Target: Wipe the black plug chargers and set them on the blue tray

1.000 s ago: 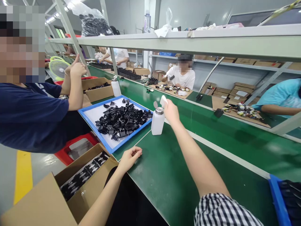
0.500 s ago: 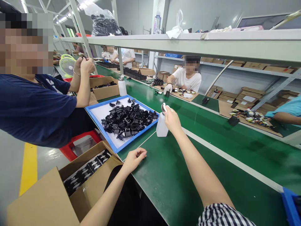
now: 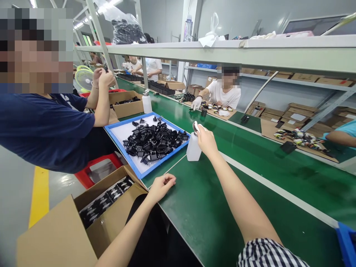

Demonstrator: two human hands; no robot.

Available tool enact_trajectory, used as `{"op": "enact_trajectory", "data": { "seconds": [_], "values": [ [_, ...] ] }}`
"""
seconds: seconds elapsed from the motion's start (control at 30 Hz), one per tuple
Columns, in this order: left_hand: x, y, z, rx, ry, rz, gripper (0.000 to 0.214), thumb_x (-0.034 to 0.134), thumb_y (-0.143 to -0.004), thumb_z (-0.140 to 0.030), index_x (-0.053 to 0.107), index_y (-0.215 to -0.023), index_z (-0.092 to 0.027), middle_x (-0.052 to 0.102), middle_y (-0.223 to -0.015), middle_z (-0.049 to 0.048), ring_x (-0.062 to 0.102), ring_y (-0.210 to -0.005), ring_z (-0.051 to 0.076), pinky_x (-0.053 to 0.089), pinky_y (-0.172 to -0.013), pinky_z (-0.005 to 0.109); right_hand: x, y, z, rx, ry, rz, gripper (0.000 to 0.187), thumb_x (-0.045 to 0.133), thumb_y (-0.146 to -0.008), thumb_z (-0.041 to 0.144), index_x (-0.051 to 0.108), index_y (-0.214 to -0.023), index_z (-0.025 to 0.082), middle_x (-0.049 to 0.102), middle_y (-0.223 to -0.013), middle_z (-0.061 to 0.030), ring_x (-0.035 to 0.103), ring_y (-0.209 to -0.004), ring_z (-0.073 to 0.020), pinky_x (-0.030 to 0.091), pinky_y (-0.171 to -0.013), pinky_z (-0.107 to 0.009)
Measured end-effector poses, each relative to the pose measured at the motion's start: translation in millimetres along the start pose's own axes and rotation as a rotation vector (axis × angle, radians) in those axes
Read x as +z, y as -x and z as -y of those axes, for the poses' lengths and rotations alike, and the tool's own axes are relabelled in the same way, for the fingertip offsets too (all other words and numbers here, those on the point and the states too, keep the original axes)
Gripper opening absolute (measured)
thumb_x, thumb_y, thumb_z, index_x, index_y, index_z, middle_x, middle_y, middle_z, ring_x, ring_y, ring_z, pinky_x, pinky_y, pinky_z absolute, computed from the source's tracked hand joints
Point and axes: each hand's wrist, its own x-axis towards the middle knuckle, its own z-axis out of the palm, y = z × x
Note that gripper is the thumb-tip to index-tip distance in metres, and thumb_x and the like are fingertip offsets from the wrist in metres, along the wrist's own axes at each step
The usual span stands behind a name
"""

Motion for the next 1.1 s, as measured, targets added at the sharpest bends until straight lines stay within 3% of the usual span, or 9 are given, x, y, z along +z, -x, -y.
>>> {"op": "enact_trajectory", "data": {
  "seconds": [0.1,0.23,0.47,0.57,0.8,0.9,1.03,1.1],
  "values": [
    [0.4,-1,1,0.003,0.006,-0.003,0.019,0.041,-0.069,-0.029,0.055,-0.069,-0.017,0.055,-0.059,-0.0008,0.048,-0.055,0.011,0.038,-0.051,0.021,-2,-3,-6,0.099,-0.142,-0.037,0.038,0.028,-0.075,0.025,0.046,-0.107,0.015,0.054,-0.102,-0.0098,0.049,-0.091,-0.0236,0.038,-0.075,-0.038],
    [1.1,-1,2,-0.001,0.014,-0.010,0.019,0.042,-0.068,-0.030,0.054,-0.068,-0.016,0.054,-0.057,-0.0011,0.049,-0.054,0.011,0.038,-0.052,0.021,-3,-8,-11,0.237,-0.239,-0.116,0.038,0.029,-0.075,0.026,0.049,-0.104,0.012,0.052,-0.107,-0.0104,0.046,-0.097,-0.0224,0.036,-0.079,-0.037],
    [1.0,0,0,-0.016,-0.002,-0.006,0.020,0.041,-0.069,-0.032,0.053,-0.068,-0.016,0.053,-0.056,-0.0010,0.049,-0.055,0.011,0.038,-0.053,0.022,0,1,-1,0.066,-0.030,-0.016,0.041,0.026,-0.075,0.019,0.042,-0.112,0.011,0.053,-0.103,-0.0129,0.047,-0.095,-0.0263,0.036,-0.077,-0.039],
    [1.1,0,0,-0.007,-0.007,-0.005,0.021,0.040,-0.069,-0.032,0.053,-0.068,-0.016,0.054,-0.056,-0.0008,0.050,-0.055,0.012,0.038,-0.053,0.022,-2,2,2,0.052,0.015,-0.009,0.042,0.024,-0.075,0.018,0.039,-0.113,0.007,0.052,-0.103,-0.0153,0.045,-0.096,-0.0270,0.035,-0.076,-0.040],
    [1.0,0,2,0.000,-0.022,-0.009,0.021,0.040,-0.069,-0.032,0.054,-0.069,-0.016,0.055,-0.058,-0.0007,0.050,-0.056,0.011,0.039,-0.054,0.022,-2,4,-1,-0.013,0.023,-0.038,0.039,0.025,-0.075,0.017,0.041,-0.111,0.011,0.052,-0.102,-0.0144,0.044,-0.097,-0.0266,0.033,-0.078,-0.044],
    [1.1,0,4,0.008,-0.036,-0.017,0.021,0.041,-0.069,-0.032,0.054,-0.069,-0.016,0.055,-0.058,-0.0009,0.050,-0.056,0.011,0.039,-0.054,0.021,0,3,-8,0.039,-0.073,-0.065,0.038,0.028,-0.075,0.020,0.044,-0.109,0.013,0.052,-0.104,-0.0120,0.045,-0.097,-0.0253,0.033,-0.079,-0.042],
    [2.5,-1,1,0.028,-0.044,-0.014,0.020,0.041,-0.071,-0.031,0.054,-0.070,-0.016,0.056,-0.058,-0.0006,0.051,-0.056,0.011,0.040,-0.054,0.022,0,-2,-14,0.238,-0.243,-0.164,0.039,0.028,-0.075,0.025,0.046,-0.107,0.011,0.050,-0.109,-0.0108,0.045,-0.099,-0.0224,0.036,-0.081,-0.037],
    [2.6,2,-1,0.076,-0.039,-0.055,0.020,0.041,-0.072,-0.031,0.054,-0.071,-0.016,0.057,-0.060,0.0001,0.052,-0.057,0.011,0.041,-0.055,0.022,0,-2,-12,0.220,-0.225,-0.149,0.039,0.028,-0.075,0.025,0.046,-0.107,0.011,0.051,-0.108,-0.0107,0.046,-0.098,-0.0224,0.036,-0.079,-0.037]
  ]
}}
